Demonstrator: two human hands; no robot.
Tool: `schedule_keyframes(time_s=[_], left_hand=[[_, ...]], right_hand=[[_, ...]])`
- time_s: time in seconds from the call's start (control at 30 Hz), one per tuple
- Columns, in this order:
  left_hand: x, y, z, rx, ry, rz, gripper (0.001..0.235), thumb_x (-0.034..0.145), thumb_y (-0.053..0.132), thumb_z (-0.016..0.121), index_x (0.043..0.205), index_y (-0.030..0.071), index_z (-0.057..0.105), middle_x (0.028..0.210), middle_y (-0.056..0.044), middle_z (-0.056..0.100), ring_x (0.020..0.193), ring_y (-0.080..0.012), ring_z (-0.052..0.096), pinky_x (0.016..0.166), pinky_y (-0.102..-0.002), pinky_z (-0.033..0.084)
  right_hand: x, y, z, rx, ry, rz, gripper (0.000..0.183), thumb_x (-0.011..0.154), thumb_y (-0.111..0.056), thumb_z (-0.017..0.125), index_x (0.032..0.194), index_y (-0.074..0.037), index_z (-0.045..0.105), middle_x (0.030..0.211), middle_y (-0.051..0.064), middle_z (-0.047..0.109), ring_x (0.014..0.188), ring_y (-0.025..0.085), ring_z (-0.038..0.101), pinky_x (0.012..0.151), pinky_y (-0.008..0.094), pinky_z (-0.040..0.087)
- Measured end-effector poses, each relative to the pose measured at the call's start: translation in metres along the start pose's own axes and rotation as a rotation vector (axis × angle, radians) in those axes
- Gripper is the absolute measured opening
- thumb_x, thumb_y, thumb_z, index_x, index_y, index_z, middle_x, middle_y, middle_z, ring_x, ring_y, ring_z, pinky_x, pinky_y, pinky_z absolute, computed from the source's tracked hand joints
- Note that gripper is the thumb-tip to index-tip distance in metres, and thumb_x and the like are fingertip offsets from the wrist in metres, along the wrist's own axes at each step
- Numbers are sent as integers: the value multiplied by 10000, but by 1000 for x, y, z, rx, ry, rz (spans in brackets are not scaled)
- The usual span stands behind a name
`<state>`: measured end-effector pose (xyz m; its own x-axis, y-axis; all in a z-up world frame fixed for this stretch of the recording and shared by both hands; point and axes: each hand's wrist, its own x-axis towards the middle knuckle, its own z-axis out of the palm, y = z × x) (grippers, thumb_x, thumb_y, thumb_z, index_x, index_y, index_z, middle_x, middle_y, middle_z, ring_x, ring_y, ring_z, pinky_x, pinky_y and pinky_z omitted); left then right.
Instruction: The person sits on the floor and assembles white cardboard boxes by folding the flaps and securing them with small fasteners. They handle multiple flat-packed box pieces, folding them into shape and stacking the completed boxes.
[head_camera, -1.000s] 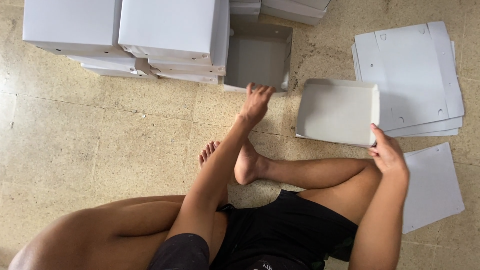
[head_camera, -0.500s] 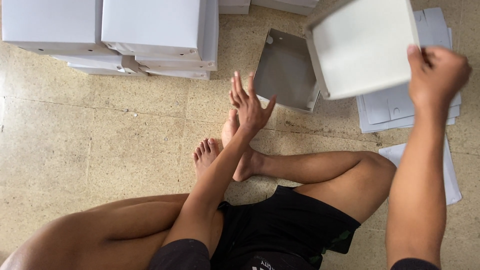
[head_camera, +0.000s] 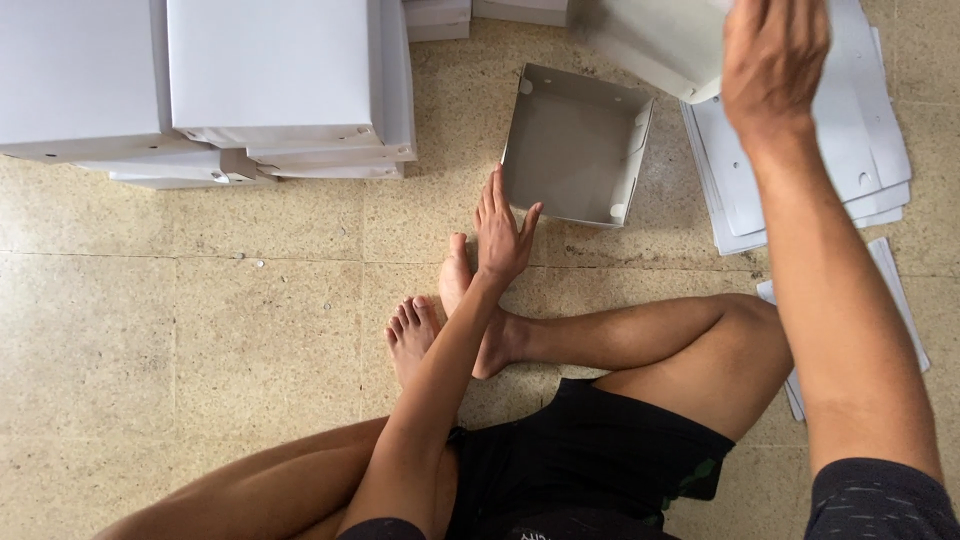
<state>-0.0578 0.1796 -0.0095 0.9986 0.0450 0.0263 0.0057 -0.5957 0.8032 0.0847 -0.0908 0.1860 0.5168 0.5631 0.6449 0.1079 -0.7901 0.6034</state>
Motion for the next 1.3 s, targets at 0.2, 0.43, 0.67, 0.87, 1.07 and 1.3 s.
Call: schedule_keyframes(time_s=[0.2, 0.43, 0.67, 0.87, 1.07, 1.3], left_hand=[[-1, 5, -8, 11, -15, 31, 845, 1013, 583, 391, 1584, 17, 132, 1629, -219, 285, 1486, -380, 337, 1154, -532, 305], [2, -5, -2, 79, -62, 34, 935, 966, 666, 406, 1595, 44, 102, 1640, -196, 280, 1476, -376, 361, 1167, -557, 278], [3, -5, -1, 183, -43, 6, 1060, 877, 699, 591, 1595, 33, 185, 1497, -159, 433, 1385, -301, 469, 1135, -481, 394], [4, -14, 2, 64, 29, 15, 1112, 790, 667, 717, 1555, 19, 235, 1372, -170, 550, 1281, -315, 552, 1044, -461, 479], [12, -9, -21, 33, -117, 61, 1075, 804, 437, 819, 1621, 235, 150, 1445, -171, 492, 1270, -404, 582, 1012, -528, 527], [23, -4, -35, 79, -255, 202, 860, 853, 316, 770, 1565, 417, 298, 1525, -13, 428, 1166, -371, 645, 934, -521, 566]], right_hand=[[-21, -35, 17, 253, -52, 73, 220, 974, 7, 590, 1153, -118, 563, 966, 22, 636, 789, 192, 620, 636, 295, 481], [-50, -55, 17, 427, -192, -21, 64, 1216, -129, 495, 1180, -103, 541, 924, 46, 638, 757, 180, 616, 666, 313, 572], [-89, -106, -58, 894, -494, 129, 532, 916, -102, 763, 1396, 34, 577, 1288, 303, 491, 1204, 457, 522, 982, 522, 454], [-134, -141, -99, 1221, -642, 644, 600, 951, -43, 703, 1515, -85, 502, 1545, 414, 86, 1392, 618, 291, 1093, 618, 395], [-178, -164, -84, 1303, -497, 764, 666, 901, -177, 749, 1519, -170, 499, 1496, 426, 260, 1344, 601, 369, 1092, 618, 378], [-186, -162, -74, 1305, -382, 841, 887, 663, -151, 849, 1489, -211, 531, 1518, 402, 305, 1347, 584, 391, 1114, 613, 337]])
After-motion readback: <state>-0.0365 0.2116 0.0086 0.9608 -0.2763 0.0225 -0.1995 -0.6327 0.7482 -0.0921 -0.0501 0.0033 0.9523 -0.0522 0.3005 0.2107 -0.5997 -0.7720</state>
